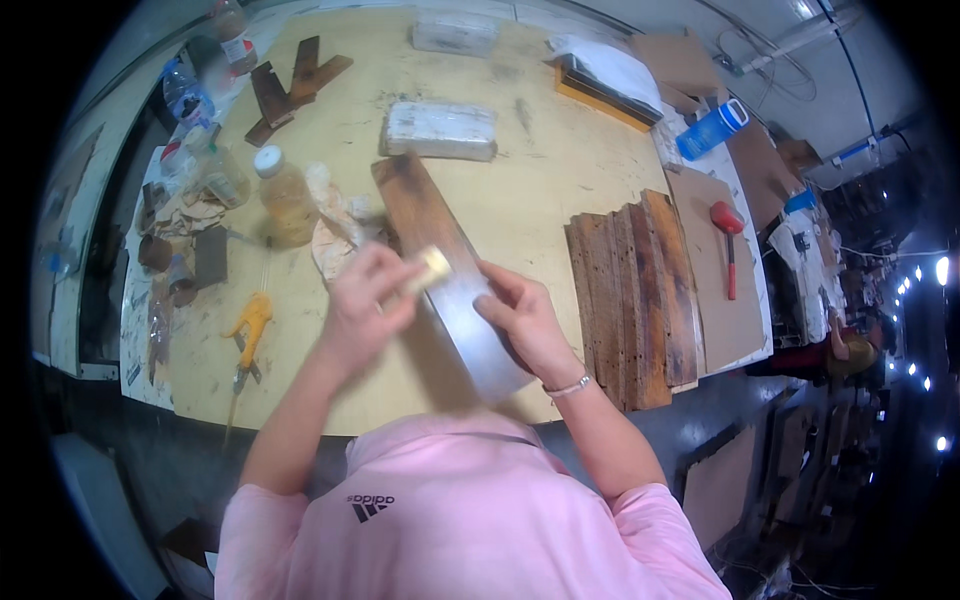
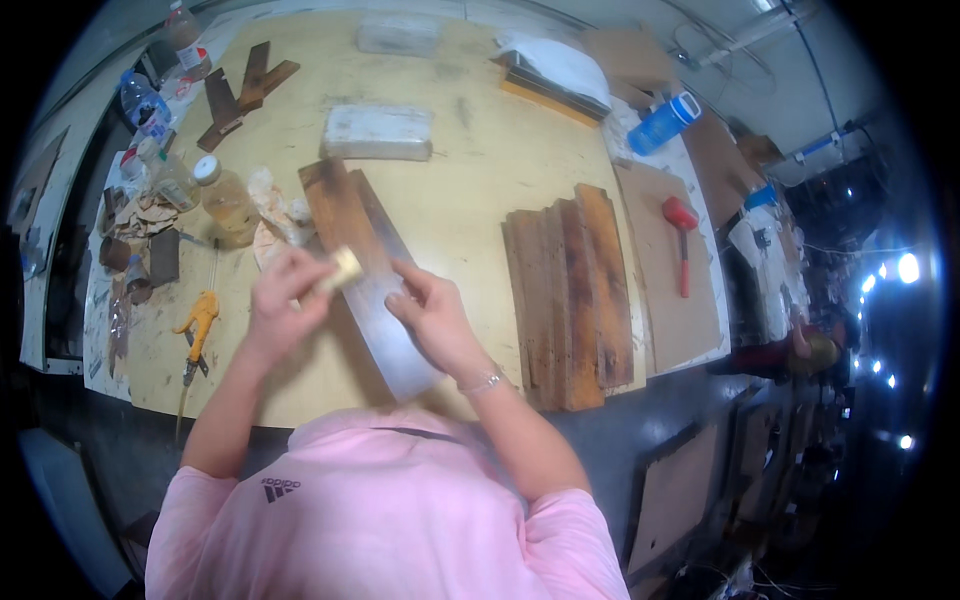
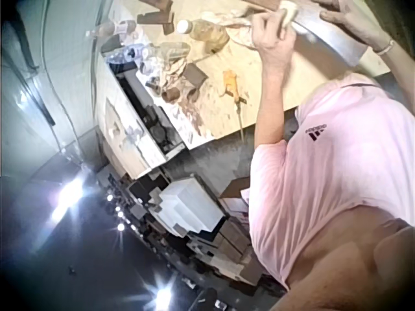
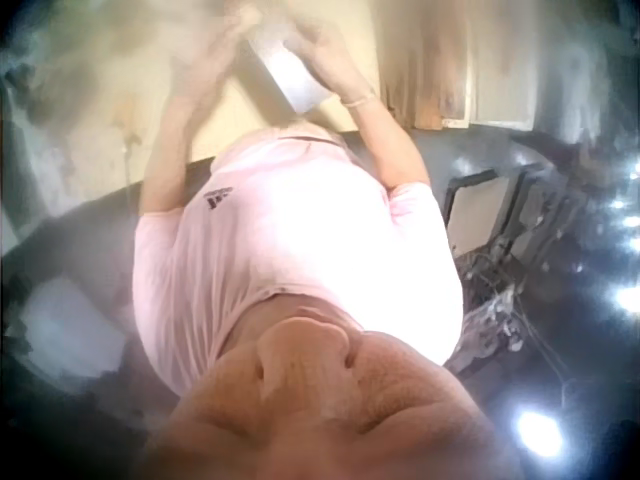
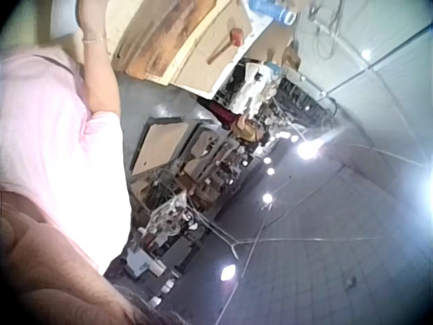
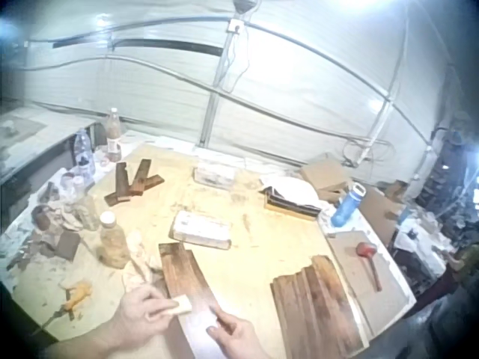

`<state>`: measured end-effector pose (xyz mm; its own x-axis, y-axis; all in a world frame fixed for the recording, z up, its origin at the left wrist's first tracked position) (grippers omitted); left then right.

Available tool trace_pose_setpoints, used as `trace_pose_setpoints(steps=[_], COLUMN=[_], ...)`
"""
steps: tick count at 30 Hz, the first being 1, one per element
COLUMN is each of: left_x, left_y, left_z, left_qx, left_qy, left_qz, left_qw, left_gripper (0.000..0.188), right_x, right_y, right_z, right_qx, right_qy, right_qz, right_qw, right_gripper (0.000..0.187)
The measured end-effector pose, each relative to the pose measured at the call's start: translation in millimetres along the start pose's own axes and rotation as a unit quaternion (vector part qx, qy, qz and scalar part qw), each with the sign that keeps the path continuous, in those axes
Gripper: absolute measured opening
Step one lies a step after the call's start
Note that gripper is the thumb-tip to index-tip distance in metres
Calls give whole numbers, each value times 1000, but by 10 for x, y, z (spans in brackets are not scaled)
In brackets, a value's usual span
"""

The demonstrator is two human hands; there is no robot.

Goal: The person polishes wood pieces by hand using a cloth and applying a liquid finish, wiping each side of several boards and then stacking them together.

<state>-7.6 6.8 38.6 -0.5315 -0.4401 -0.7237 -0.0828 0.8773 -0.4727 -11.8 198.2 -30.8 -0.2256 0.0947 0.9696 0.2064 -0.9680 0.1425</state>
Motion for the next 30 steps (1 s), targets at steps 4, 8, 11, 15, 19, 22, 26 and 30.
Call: trace_pose_setpoints(steps=[4, 8, 11, 15, 19, 22, 26, 30], left_x=[836, 1145, 907, 643, 909, 1092, 1463, 1796], left_y=[-583, -873, -724, -707, -857, -1089, -1662, -2242], left_z=[-211, -137, -94, -149, -71, 224, 866, 1674], left_qx=[-120, -172, -132, -129, -133, -150, -194, -205], left_qy=[-75, -126, -114, -60, -119, -159, -241, -263], left_qz=[-39, -34, -11, -34, -65, -95, -204, -373], left_qw=[989, 976, 985, 989, 982, 971, 929, 866], left_gripper=[33, 29, 30, 29, 27, 27, 31, 34], right_x=[-85, -114, -152, -67, 56, -24, -57, -63], right_y=[53, -4, -42, 8, 35, -166, -403, -427], right_z=[186, 342, 364, 369, 401, 436, 351, 237], right_qx=[50, 69, 113, 123, 129, 65, -40, -27], right_qy=[32, 60, 55, 7, -50, -10, -16, 26], right_qz=[33, 72, 121, 169, 249, 195, -16, -70], right_qw=[998, 993, 985, 978, 959, 979, 999, 997], right_gripper=[51, 51, 52, 52, 55, 55, 51, 52])
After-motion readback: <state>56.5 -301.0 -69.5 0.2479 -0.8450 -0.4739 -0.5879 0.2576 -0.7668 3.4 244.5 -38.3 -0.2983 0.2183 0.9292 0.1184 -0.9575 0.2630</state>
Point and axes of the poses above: each hand's wrist, its own z-axis away from the middle knuckle, its own y-axis out of the palm, x = y × z, the point moved 9 cm from there along -z, towards the middle knuckle
